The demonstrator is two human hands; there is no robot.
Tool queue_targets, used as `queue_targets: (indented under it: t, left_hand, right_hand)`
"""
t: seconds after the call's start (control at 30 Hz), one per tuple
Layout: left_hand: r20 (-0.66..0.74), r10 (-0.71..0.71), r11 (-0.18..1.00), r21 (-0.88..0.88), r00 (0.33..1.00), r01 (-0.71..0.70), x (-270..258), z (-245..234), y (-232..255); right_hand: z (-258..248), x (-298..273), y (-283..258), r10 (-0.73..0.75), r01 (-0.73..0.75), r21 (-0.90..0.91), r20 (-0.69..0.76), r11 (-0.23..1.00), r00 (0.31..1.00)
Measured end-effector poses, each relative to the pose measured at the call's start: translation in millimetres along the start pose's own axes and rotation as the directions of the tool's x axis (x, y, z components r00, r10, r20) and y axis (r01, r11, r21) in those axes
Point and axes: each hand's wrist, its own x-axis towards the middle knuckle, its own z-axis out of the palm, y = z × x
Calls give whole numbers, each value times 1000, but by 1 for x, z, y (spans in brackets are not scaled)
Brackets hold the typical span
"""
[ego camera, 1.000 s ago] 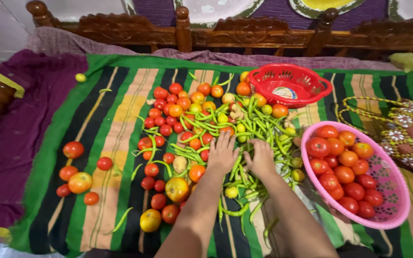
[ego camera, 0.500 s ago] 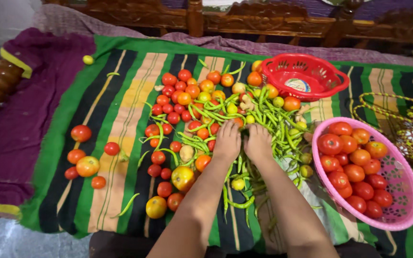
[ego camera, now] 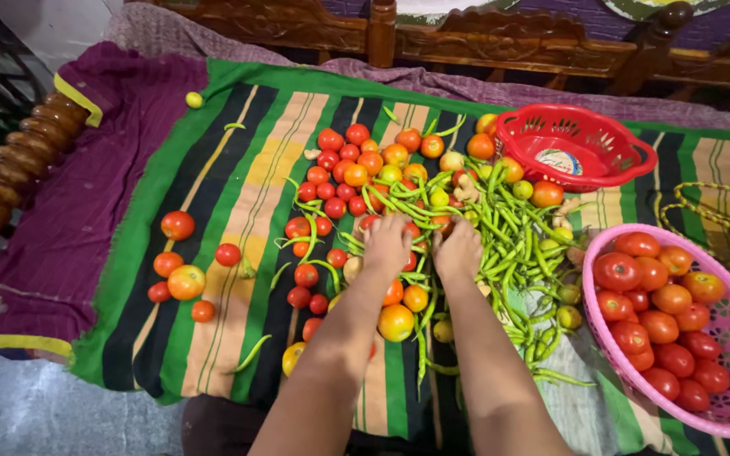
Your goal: The person sits on a bed and sorts tomatoes and green chilies from a mixed pile on a striped cloth. They pick tomatoes one by one and place them into a pink basket, occasionally moving chilies aside to access more tomatoes.
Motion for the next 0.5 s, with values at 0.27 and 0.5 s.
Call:
queue_targets:
  t: [0.27,0.5]
  left_hand:
    - [0,134,987,86,991,-134,-5,25,-14]
    - [29,136,975,175,990,-139,-11,35,-16]
  right_hand:
    - [-21,7,-23,153,-126,-150,185,981,971]
    - [-26,14,-31,226,-170,-211,273,962,935]
